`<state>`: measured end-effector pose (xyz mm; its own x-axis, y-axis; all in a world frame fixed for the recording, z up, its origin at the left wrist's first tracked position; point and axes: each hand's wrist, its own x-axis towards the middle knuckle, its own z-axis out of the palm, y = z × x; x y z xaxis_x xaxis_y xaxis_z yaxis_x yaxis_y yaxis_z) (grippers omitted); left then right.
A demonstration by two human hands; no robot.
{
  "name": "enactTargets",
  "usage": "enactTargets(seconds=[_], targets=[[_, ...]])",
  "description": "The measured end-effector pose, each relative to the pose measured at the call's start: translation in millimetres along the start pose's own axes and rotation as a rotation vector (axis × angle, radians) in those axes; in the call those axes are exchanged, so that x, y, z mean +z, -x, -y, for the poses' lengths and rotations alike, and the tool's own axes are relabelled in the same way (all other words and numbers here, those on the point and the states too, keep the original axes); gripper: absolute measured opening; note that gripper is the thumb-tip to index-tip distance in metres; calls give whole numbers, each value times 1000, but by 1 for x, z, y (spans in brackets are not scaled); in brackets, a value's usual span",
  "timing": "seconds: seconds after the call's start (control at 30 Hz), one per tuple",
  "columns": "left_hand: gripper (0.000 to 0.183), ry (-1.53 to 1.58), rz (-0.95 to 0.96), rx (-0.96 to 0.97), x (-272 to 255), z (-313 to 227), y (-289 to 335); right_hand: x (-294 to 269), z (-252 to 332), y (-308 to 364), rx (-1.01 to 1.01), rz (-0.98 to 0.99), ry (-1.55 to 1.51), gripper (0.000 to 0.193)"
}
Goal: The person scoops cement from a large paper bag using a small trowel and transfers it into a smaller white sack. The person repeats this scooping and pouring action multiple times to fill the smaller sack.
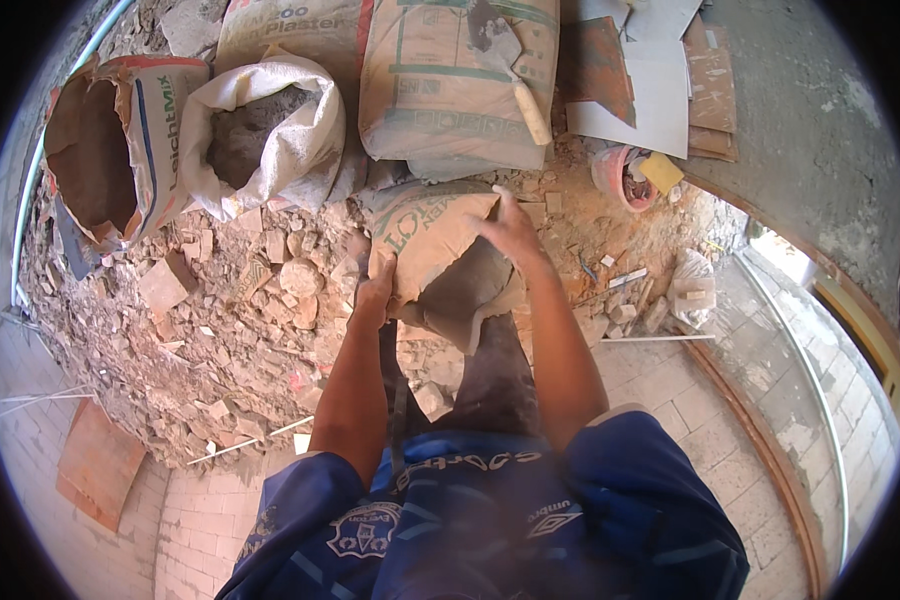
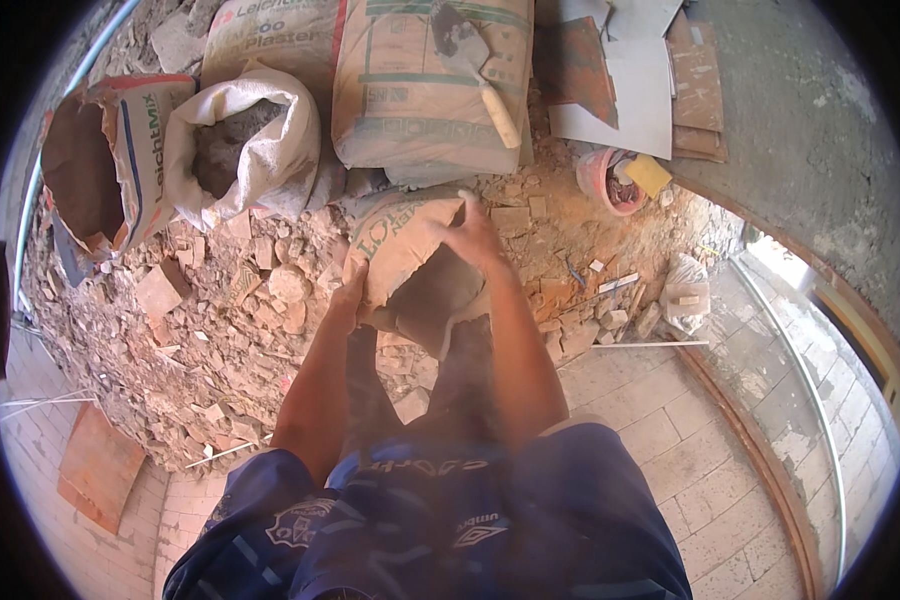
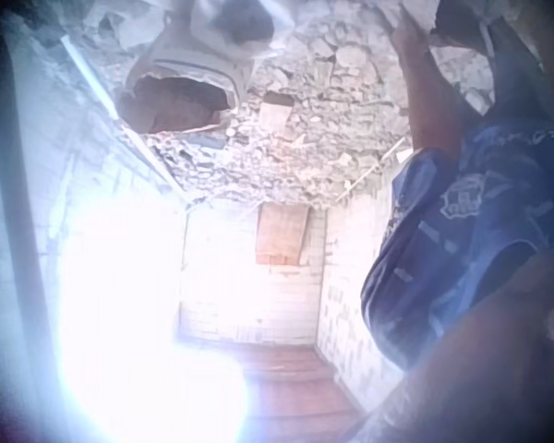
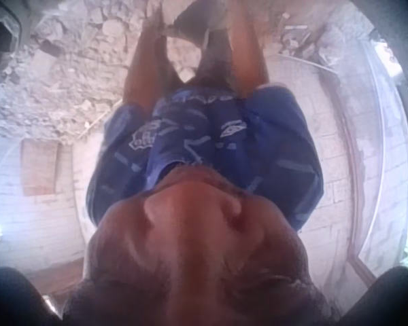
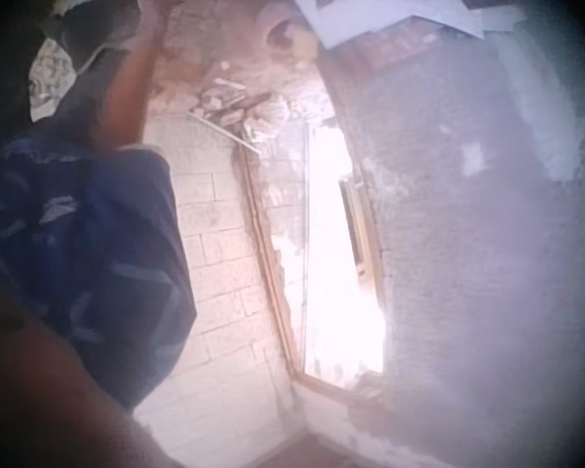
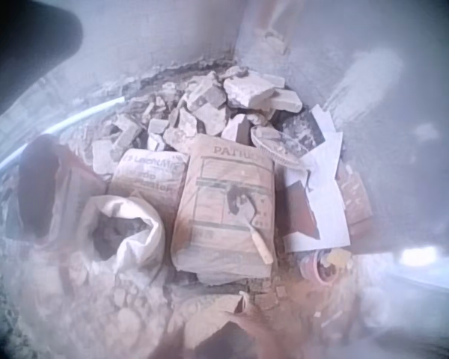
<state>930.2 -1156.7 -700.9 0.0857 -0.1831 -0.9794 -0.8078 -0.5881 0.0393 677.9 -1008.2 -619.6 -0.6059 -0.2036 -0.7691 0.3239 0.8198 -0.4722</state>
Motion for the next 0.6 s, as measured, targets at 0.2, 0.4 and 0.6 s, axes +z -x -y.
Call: enactTargets(seconds=[0.2, 0.4, 0.6], targets=[[84, 34, -7, -55, 9, 2, 2, 1, -50, 2, 76, -106, 204, 66], [85, -64, 53, -62, 0, 14, -10, -19, -104, -6, 143, 20, 618, 49], [84, -58, 37, -6, -9, 33, -17, -82, -124, -4, 421, 141, -399, 78]])
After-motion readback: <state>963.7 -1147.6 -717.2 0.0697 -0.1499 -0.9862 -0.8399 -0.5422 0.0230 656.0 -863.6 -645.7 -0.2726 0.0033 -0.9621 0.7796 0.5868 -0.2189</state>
